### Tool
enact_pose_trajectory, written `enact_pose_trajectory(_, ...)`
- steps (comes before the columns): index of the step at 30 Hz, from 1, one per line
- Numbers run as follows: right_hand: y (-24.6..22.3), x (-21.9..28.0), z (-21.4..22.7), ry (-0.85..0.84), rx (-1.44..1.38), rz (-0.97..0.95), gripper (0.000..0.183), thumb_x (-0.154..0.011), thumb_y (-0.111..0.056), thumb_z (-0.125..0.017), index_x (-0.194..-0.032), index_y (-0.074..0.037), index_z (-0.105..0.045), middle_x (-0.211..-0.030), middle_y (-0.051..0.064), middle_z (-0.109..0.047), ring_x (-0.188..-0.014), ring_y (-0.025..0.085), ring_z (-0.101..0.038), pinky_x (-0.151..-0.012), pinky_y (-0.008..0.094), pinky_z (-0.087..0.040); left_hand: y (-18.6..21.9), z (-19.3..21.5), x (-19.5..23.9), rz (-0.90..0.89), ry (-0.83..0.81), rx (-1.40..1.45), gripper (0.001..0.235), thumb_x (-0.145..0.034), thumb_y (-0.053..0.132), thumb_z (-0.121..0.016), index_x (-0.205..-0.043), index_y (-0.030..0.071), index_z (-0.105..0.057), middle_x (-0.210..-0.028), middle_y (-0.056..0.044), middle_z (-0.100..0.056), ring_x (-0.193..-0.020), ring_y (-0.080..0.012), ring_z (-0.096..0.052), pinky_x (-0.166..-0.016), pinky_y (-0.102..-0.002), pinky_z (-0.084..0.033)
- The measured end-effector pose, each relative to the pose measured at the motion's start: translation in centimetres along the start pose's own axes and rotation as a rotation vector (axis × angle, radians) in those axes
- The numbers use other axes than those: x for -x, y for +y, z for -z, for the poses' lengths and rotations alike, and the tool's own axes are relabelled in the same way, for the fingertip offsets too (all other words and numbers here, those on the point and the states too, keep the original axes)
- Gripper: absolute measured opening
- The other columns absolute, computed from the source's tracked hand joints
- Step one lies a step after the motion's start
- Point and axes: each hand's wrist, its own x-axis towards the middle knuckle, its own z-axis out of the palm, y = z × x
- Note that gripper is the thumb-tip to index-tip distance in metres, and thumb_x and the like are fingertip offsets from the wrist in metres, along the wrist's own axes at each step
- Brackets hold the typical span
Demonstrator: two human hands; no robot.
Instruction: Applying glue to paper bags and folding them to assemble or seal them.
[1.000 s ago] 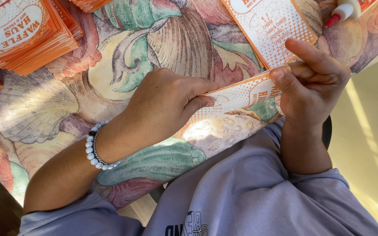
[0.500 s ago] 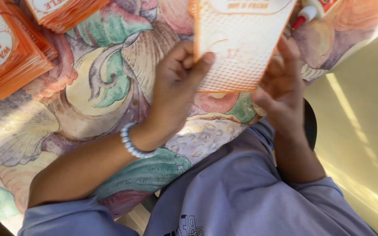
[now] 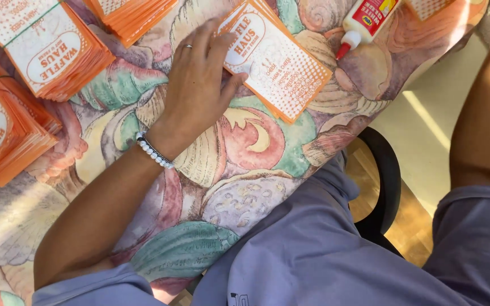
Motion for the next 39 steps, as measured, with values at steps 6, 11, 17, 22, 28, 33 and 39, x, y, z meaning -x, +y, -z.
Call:
enact_pose_trajectory(6, -3.5, -1.2, -3.7, -0.104, 0.018, 0.211, 0.032, -0.1, 0.031, -0.087, -0.125, 0.02, -0.07, -0.118, 0.033, -0.074, -0.104, 0.037, -0.068, -0.088, 0.041, -0.056, -0.9, -0.8, -1.0, 0.004, -0.096, -0.059, 0.053, -0.106, 0.035, -0.065, -0.142, -0.002, -0.052, -0.151, -0.024, -0.049, -0.144, -0.0386, -0.043, -0.122, -0.053, -0.029)
enact_pose_trajectory(11, -13.8, 3.6, -7.0, -0.256, 0.154, 0.04, 0.047, -0.103, -0.025, -0.08, -0.133, 0.009, -0.066, -0.129, 0.025, -0.065, -0.117, 0.043, -0.058, -0.096, 0.054, -0.05, -1.5, -1.1, -0.7, 0.003, -0.116, 0.01, 0.052, -0.11, 0.034, -0.057, -0.147, -0.003, -0.052, -0.158, -0.026, -0.043, -0.149, -0.0395, -0.038, -0.125, -0.052, -0.025)
enact_pose_trajectory(17, -14.3, 3.6, -7.7, -0.393, 0.209, -0.093, 0.058, -0.101, -0.029, -0.076, -0.143, 0.007, -0.056, -0.134, 0.022, -0.059, -0.122, 0.042, -0.056, -0.096, 0.055, -0.047, -1.9, -1.4, -0.5, -0.028, -0.109, 0.047, 0.052, -0.112, 0.035, -0.054, -0.148, -0.004, -0.051, -0.16, -0.024, -0.041, -0.151, -0.0398, -0.034, -0.127, -0.053, -0.021)
enact_pose_trajectory(22, -11.4, 1.4, -4.1, -0.029, -0.01, -0.032, 0.033, -0.098, 0.015, -0.082, -0.126, 0.009, -0.066, -0.125, 0.022, -0.058, -0.119, 0.039, -0.059, -0.106, 0.047, -0.047, -2.0, -1.6, -0.3, -0.027, -0.104, 0.027, 0.052, -0.112, 0.035, -0.052, -0.148, -0.002, -0.052, -0.16, -0.024, -0.042, -0.151, -0.0402, -0.034, -0.126, -0.054, -0.021)
enact_pose_trajectory(28, -11.3, 2.0, -4.0, -0.008, -0.086, 0.007, 0.018, -0.108, 0.026, -0.084, -0.117, 0.015, -0.074, -0.102, 0.022, -0.073, -0.084, 0.025, -0.07, -0.077, 0.035, -0.059, -2.0, -2.0, -0.1, -0.029, -0.089, 0.002, 0.054, -0.112, 0.035, -0.053, -0.151, -0.002, -0.049, -0.16, -0.023, -0.042, -0.151, -0.0381, -0.032, -0.125, -0.053, -0.022)
enact_pose_trajectory(33, -12.9, 2.0, -6.3, -0.045, 0.043, 0.187, 0.01, -0.106, 0.001, -0.086, -0.109, 0.004, -0.077, -0.115, 0.016, -0.076, -0.097, 0.029, -0.075, -0.084, 0.039, -0.059, -1.8, -1.9, -0.2, -0.001, -0.132, -0.032, 0.053, -0.113, 0.039, -0.046, -0.151, 0.003, -0.051, -0.16, -0.021, -0.042, -0.151, -0.038, -0.031, -0.125, -0.052, -0.02)
enact_pose_trajectory(39, -4.1, 0.7, -4.7, -0.049, 0.117, 0.187, 0.009, -0.107, 0.001, -0.085, -0.109, 0.003, -0.076, -0.113, 0.014, -0.076, -0.095, 0.028, -0.073, -0.083, 0.039, -0.057, -1.7, -1.9, -0.1, -0.023, -0.107, -0.037, 0.049, -0.112, 0.034, -0.051, -0.149, 0.001, -0.053, -0.158, -0.025, -0.044, -0.149, -0.0408, -0.034, -0.123, -0.054, -0.023)
